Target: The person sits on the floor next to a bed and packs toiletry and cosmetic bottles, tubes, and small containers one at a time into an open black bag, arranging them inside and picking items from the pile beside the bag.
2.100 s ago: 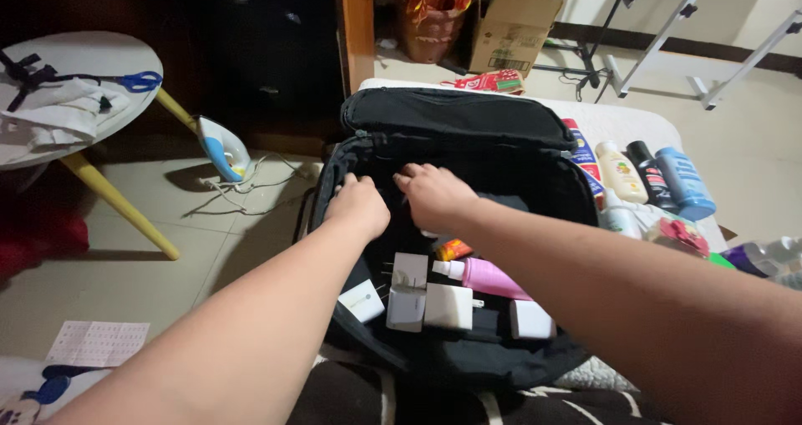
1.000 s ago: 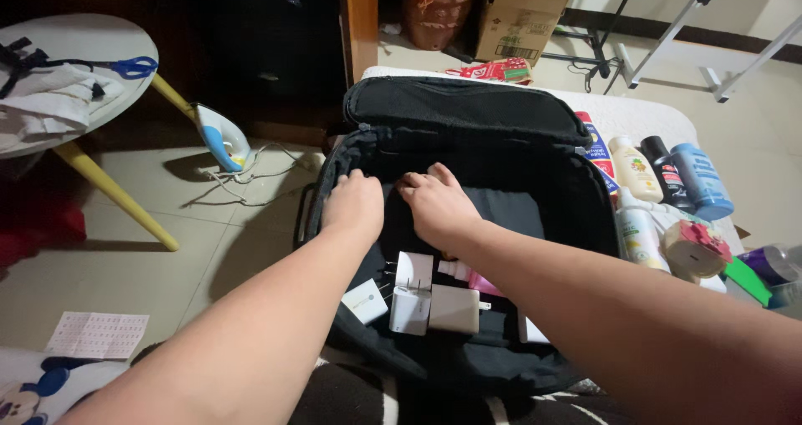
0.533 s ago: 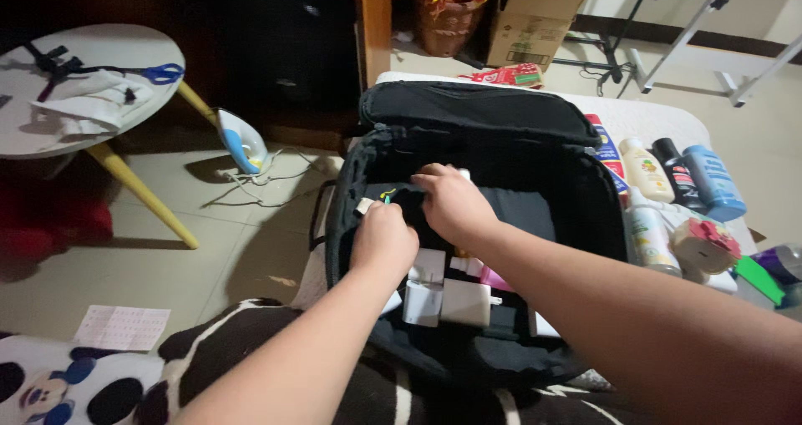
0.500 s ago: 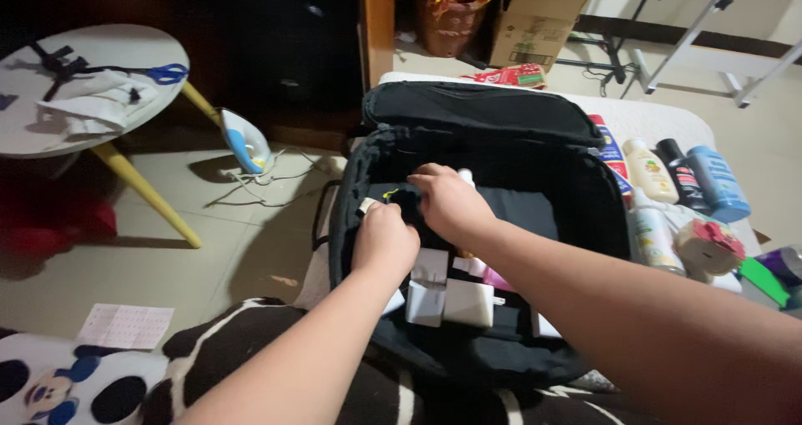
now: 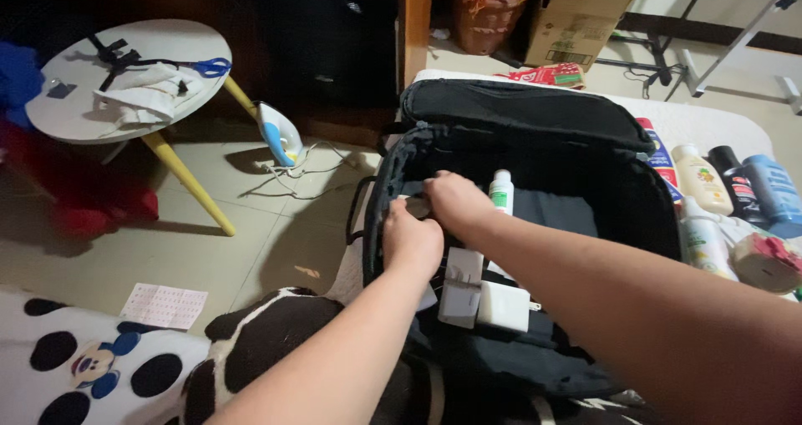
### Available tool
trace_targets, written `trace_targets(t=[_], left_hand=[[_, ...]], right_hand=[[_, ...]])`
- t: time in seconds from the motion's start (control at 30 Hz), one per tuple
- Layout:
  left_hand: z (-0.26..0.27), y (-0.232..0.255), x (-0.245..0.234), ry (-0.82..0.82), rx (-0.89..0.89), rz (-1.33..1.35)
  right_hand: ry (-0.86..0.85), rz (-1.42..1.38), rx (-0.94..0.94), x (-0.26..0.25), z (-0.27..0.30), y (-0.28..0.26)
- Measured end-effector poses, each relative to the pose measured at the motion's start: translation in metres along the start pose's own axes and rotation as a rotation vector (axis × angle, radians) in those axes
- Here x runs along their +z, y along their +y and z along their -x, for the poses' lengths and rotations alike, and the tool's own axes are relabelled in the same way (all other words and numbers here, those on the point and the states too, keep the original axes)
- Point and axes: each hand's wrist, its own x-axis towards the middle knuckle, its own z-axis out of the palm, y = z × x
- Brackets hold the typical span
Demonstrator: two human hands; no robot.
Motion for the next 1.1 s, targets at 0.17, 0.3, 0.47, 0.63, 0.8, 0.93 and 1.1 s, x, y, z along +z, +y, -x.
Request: trace_targets(t=[0.17, 0.3, 0.47, 0.63, 0.8, 0.93, 1.1], left_hand=[[0.008, 0.004, -0.006, 0.012, -0.059, 0.000], [0.011, 0.007, -0.005, -0.006, -0.096, 0.072], [0.014, 0.004, 0.011, 0.031, -0.073, -0.016], [0.010, -0.001, 0.009, -0.002, -0.053, -0.153], [0.005, 0.006, 0.008, -0.008, 0.040, -0.269], [-0.006, 0.005, 0.004, -0.020, 0.108, -0.290], [-0.028, -0.006, 0.009, 0.014, 0.191, -0.399]], right_hand=[[0.019, -0.276, 0.132, -0.007, -0.005, 0.013], [0.054, -0.392, 0.155, -0.017, 0.011, 0.030], [0.101, -0.470, 0.269, -0.024, 0.025, 0.035], [0.143, -0.525, 0.210, -0.022, 0.031, 0.016], [0.209, -0.547, 0.212, -0.018, 0.040, -0.010], [0.246, -0.556, 0.271, -0.026, 0.049, -0.015], [0.249, -0.592, 0.339, -0.038, 0.060, -0.015]])
